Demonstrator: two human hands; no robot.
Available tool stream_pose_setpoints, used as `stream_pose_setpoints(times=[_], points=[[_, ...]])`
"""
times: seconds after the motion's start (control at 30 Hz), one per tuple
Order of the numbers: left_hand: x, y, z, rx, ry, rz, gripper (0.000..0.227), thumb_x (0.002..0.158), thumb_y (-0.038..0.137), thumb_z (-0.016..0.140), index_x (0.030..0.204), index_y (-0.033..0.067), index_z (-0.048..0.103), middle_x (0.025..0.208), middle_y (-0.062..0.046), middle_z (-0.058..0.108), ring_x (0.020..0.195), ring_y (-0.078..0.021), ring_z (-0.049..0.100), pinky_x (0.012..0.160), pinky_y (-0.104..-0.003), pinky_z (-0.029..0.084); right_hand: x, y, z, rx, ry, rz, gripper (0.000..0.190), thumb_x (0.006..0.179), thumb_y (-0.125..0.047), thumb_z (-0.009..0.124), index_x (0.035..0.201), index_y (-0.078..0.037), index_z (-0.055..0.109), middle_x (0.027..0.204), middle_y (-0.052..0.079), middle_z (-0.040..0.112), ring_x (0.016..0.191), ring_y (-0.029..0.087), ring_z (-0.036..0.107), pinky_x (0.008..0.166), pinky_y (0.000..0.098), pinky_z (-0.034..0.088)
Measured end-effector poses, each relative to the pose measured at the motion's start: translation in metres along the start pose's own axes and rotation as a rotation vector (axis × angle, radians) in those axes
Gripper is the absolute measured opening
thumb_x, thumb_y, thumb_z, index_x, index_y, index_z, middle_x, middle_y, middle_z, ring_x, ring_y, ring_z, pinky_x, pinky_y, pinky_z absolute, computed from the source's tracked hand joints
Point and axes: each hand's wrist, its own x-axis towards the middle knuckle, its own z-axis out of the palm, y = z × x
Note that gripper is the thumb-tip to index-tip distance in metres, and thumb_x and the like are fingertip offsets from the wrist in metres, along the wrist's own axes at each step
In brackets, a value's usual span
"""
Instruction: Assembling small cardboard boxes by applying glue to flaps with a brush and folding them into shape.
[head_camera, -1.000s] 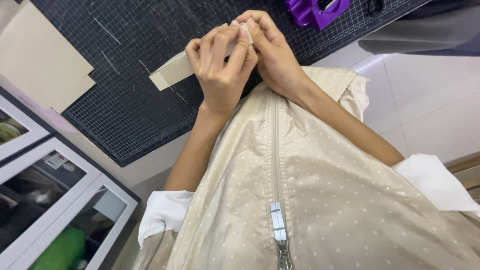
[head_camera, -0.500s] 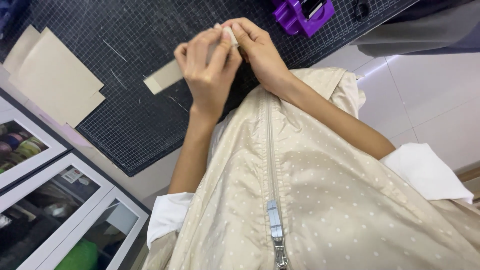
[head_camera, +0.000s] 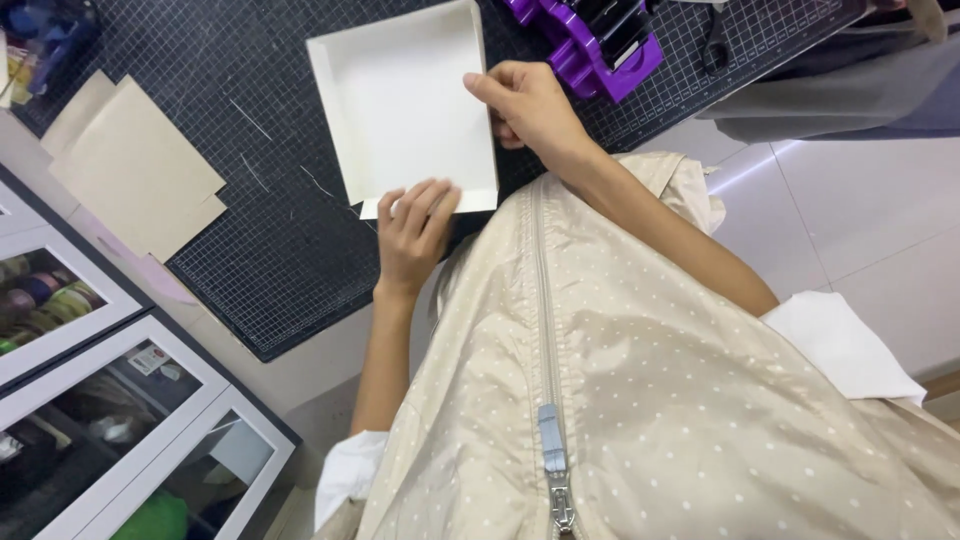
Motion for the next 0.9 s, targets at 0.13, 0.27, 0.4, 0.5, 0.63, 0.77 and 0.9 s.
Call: stream_pose_setpoints(times=[0.13,0.27,0.4,0.5,0.63,0.77,0.9], points=[[0.009,0.008,-0.032,0.065,0.275,-0.131,0.012,0.097,-0.007,0.064,0.099,0.0011,0.074,0.098,-0.012,0.072,0.09,-0.0264,0.07,0.079,-0.039,0.046,-0.009,-0.017,-0.007,-0.254,-0.063,0.068,0.043,0.1,-0.046,0.051,0.08,-0.009,0.062,0.057,-0.001,0.055,0.046,0.008,0.053,0.039,0.0191,0.039],[-0.001,-0.009,-0.046,0.17,0.343,-0.133,0.01,0.094,-0.007,0.07,0.096,0.0026,0.073,0.091,-0.012,0.07,0.086,-0.0255,0.066,0.093,-0.04,0.042,-0.041,-0.032,-0.071,-0.607,0.222,-0.595,0.027,0.109,-0.021,0.053,0.099,-0.003,0.071,0.091,0.009,0.069,0.075,0.013,0.065,0.069,0.0267,0.054],[0.041,0.008,-0.079,0.071,0.21,-0.111,0.028,0.097,-0.019,0.054,0.094,0.0038,0.069,0.091,-0.012,0.068,0.08,-0.0262,0.063,0.088,-0.043,0.04,-0.071,0.019,-0.21,-1.116,0.931,-0.487,0.037,0.106,-0.01,0.083,0.133,-0.003,0.059,0.147,0.026,0.037,0.139,0.041,0.029,0.115,0.0585,0.023],[0.055,0.015,-0.07,0.062,0.067,-0.114,0.022,0.097,-0.013,0.063,0.095,0.0072,0.072,0.096,-0.009,0.067,0.086,-0.0256,0.061,0.087,-0.042,0.036,-0.087,0.05,-0.276,-0.904,0.984,0.011,0.093,0.115,-0.022,0.092,0.159,-0.016,0.01,0.159,0.034,0.007,0.147,0.061,0.023,0.112,0.0752,0.025],[0.08,0.027,-0.044,0.119,0.014,-0.088,0.02,0.1,-0.002,0.065,0.099,0.0174,0.07,0.097,0.001,0.065,0.086,-0.0169,0.06,0.093,-0.036,0.032,-0.072,0.053,-0.315,-0.311,0.853,-0.428,0.044,0.104,0.0,0.066,0.135,-0.01,0.037,0.108,0.007,0.059,0.075,0.01,0.058,0.059,0.0218,0.051],[0.087,0.024,-0.033,0.097,0.039,-0.096,0.031,0.095,-0.011,0.059,0.103,0.0169,0.072,0.1,0.002,0.067,0.093,-0.0173,0.061,0.097,-0.035,0.029,-0.029,0.026,-0.316,-0.363,0.78,-0.917,0.024,0.11,-0.002,0.077,0.131,0.0,0.066,0.085,0.013,0.05,0.067,0.018,0.044,0.054,0.0323,0.043],[0.074,0.02,-0.013,0.014,0.133,-0.118,0.028,0.103,-0.001,0.052,0.11,0.0181,0.071,0.097,0.001,0.062,0.095,-0.017,0.057,0.102,-0.038,0.031,-0.028,0.02,-0.348,-0.601,0.805,-0.873,0.02,0.108,-0.001,0.074,0.124,0.001,0.062,0.089,0.014,0.051,0.072,0.021,0.044,0.06,0.0348,0.042]])
